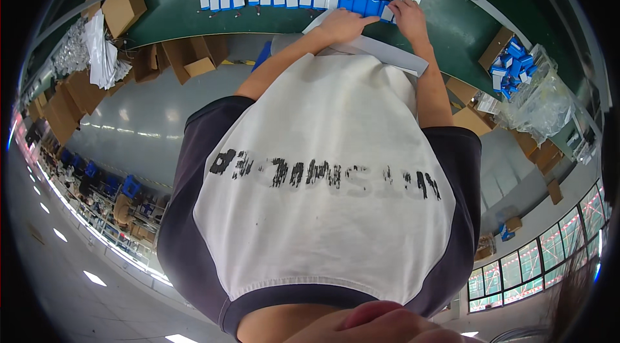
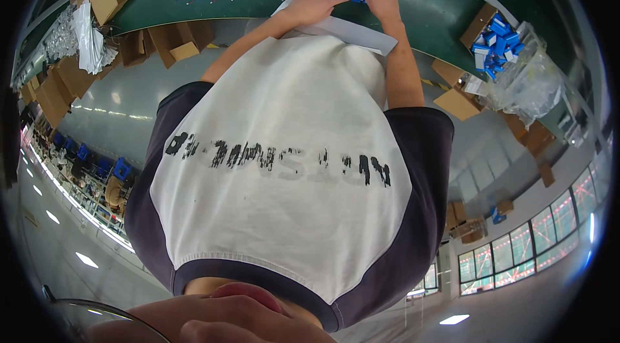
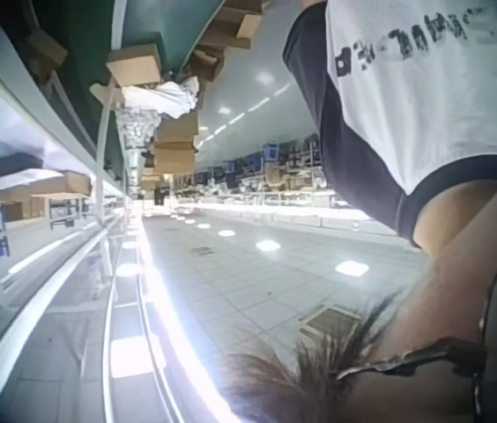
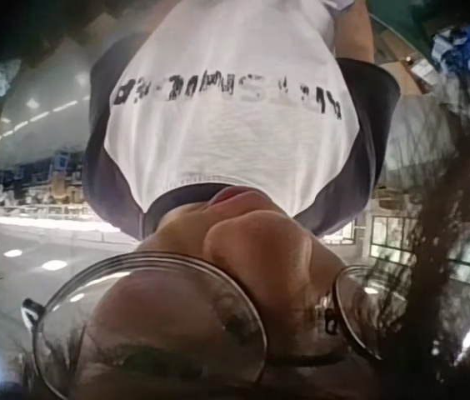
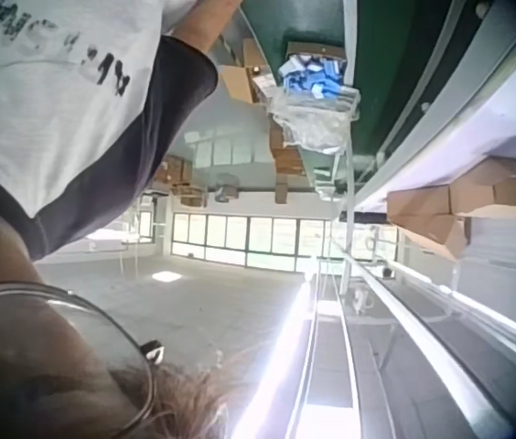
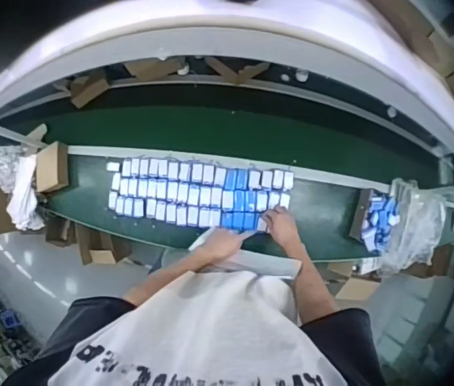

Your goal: The person repeatedly picks small blue and white boxes from a green table, places them into white paper envelopes, folds the envelopes closed, and sets them aside. The person also gathers remaining boxes and places them into a cardboard box.

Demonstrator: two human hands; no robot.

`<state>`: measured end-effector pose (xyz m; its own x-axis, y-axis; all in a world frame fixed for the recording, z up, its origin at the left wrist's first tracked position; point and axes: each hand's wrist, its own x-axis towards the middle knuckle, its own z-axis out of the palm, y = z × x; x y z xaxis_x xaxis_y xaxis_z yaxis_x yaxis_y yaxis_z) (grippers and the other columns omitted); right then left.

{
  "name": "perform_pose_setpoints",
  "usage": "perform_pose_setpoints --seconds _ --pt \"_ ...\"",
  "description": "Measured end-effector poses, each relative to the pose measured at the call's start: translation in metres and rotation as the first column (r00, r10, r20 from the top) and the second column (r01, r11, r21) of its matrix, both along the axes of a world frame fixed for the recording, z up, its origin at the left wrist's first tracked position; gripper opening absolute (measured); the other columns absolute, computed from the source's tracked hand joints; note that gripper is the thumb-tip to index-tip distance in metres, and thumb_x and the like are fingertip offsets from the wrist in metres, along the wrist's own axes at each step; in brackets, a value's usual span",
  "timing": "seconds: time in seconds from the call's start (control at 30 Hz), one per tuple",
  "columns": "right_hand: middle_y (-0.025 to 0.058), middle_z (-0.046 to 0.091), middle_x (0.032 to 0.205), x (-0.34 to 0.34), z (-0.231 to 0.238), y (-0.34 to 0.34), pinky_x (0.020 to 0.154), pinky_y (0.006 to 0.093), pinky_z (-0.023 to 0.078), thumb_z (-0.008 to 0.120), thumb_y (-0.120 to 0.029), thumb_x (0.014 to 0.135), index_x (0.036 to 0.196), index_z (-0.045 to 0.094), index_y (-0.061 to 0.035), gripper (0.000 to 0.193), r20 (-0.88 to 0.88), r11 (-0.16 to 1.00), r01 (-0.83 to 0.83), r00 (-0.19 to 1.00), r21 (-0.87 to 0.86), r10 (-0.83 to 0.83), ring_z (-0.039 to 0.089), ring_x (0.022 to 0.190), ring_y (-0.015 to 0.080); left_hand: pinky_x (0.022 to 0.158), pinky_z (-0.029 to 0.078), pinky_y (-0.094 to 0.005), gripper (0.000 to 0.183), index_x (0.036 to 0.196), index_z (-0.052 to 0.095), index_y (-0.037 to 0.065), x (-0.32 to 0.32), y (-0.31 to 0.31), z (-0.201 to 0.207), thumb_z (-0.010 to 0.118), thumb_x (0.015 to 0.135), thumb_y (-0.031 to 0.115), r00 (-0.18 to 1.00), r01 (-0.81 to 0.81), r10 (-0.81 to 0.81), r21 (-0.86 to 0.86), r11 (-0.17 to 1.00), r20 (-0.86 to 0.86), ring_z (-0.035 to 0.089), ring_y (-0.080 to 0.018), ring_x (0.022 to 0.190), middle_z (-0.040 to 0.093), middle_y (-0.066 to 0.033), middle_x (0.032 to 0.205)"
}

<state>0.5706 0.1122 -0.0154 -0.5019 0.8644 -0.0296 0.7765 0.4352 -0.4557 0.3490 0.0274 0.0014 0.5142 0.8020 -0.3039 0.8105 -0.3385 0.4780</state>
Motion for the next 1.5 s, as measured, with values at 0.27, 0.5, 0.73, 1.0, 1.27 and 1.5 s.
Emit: perform_pose_setpoints --seconds 0.27,0.5,0.73,1.0,1.27,1.5 --pt "0.0051 0.063 0.085 0.004 -0.015 -0.003 0.077 0.0436 0.052 0.069 -0.027 0.089 0.093 0.073 -0.0145 0.014 -0.074 0.999 0.036 0.997 -0.032 -0.038 0.064 0.088 0.0291 0.072 0.055 -0.0416 0.054 0.145 0.050 0.035 0.021 0.021 0.003 0.051 0.094 0.014 0.996 -0.019 0.006 -0.151 0.988 -0.088 0.072 -0.0292 0.083 0.073 -0.0107 0.091" --pt "0.0066 0.070 0.087 0.019 0.040 0.004 0.073 0.0328 0.056 0.070 -0.010 0.090 0.118 0.068 -0.0104 0.028 -0.327 0.897 0.276 0.861 -0.346 -0.391 0.070 0.080 0.0220 0.076 0.057 -0.0438 0.047 0.135 0.059 0.023 0.025 0.029 0.004 0.056 0.090 0.011 0.996 -0.083 0.084 -0.065 0.994 0.002 0.070 -0.0305 0.094 0.065 -0.0091 0.122" --pt "0.0082 0.073 0.094 0.010 0.029 0.005 0.076 0.0311 0.057 0.070 -0.001 0.087 0.119 0.066 -0.0108 0.034 -0.443 0.914 0.113 0.847 -0.390 -0.294 0.072 0.083 0.0199 0.082 0.057 -0.0414 0.037 0.121 0.063 0.013 0.031 0.026 0.001 0.063 0.084 0.010 0.995 -0.042 0.041 0.015 0.999 0.092 0.067 -0.0271 0.105 0.053 -0.0066 0.142" --pt "0.0091 0.074 0.096 -0.019 0.030 0.006 0.077 0.0320 0.058 0.070 -0.003 0.088 0.109 0.066 -0.0088 0.021 -0.426 0.900 -0.019 0.885 -0.436 -0.188 0.073 0.087 0.0239 0.082 0.057 -0.0402 0.039 0.127 0.061 0.015 -0.007 0.001 -0.001 0.059 0.088 0.011 1.000 0.013 -0.012 -0.019 1.000 0.028 0.071 -0.0297 0.095 0.072 -0.0098 0.105" --pt "0.0099 0.074 0.097 -0.038 0.006 0.006 0.078 0.0332 0.058 0.069 -0.001 0.088 0.108 0.064 -0.0075 0.022 -0.301 0.925 -0.077 0.953 -0.373 -0.042 0.073 0.092 0.0246 0.077 0.057 -0.0422 0.053 0.141 0.053 0.017 -0.004 0.003 0.002 0.059 0.089 0.012 0.999 0.003 -0.007 -0.109 0.994 -0.039 0.072 -0.0316 0.081 0.073 -0.0126 0.093" --pt "0.0090 0.074 0.097 -0.035 0.003 0.007 0.076 0.0335 0.059 0.069 -0.003 0.088 0.108 0.065 -0.0094 0.021 -0.350 0.924 -0.047 0.932 -0.380 -0.097 0.073 0.089 0.0253 0.076 0.056 -0.0429 0.058 0.148 0.046 0.020 -0.009 -0.003 -0.005 0.057 0.091 0.013 1.000 -0.014 0.014 0.004 1.000 0.025 0.072 -0.0326 0.078 0.073 -0.0118 0.086"
